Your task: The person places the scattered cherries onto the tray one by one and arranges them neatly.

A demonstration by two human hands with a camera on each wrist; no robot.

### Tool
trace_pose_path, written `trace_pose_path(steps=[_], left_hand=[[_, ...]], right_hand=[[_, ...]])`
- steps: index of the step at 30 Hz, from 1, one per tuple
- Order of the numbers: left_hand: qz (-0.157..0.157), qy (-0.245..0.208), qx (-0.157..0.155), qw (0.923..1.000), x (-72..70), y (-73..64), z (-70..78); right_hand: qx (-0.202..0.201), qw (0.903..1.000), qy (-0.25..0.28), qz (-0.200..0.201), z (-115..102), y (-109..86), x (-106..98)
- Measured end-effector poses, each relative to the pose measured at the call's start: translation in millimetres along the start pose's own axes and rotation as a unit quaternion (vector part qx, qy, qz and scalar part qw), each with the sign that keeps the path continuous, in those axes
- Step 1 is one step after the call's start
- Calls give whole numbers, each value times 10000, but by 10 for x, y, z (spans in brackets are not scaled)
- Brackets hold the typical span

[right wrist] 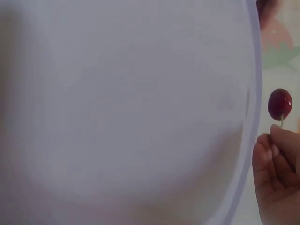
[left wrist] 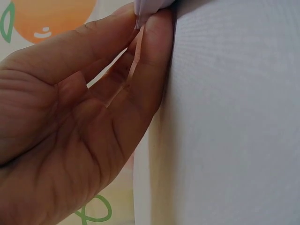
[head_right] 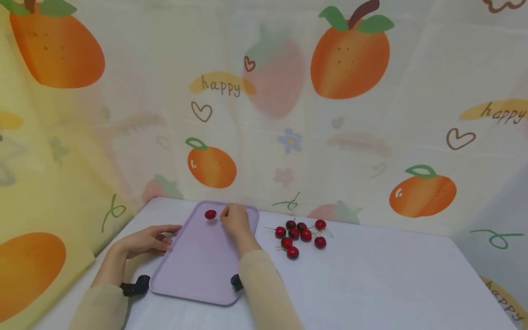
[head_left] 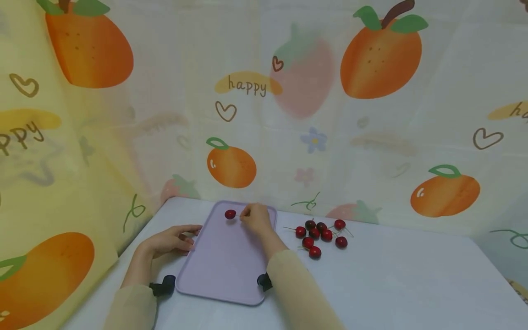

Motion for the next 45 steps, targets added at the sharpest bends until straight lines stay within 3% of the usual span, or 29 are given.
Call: trace_pose_path(steps=[7, 16, 27, 45], left_hand=[[2, 70, -11, 10000, -10, 15, 23], [18, 88, -61, 9999, -9, 13, 48], [6, 92, -33, 10000, 3, 45, 50], [38, -27, -45, 10000, 11, -16, 8]], right_hand=[[-119, 9998, -132, 1, 78, -21, 33], [-98, 9991, -190, -370, 69, -63, 31], [-84, 9993, -138, -329, 82, -87, 4], [31, 9986, 27, -526, 91, -63, -36]])
Point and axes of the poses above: each hand's wrist, its own y-axis towards the middle knuckle, its own x-axis out of the palm, z = x × y, the point moved 3 cm from there along y, towards the middle knuckle, and after that the axes turned 7 degrees about x, right-handed, at the moved point
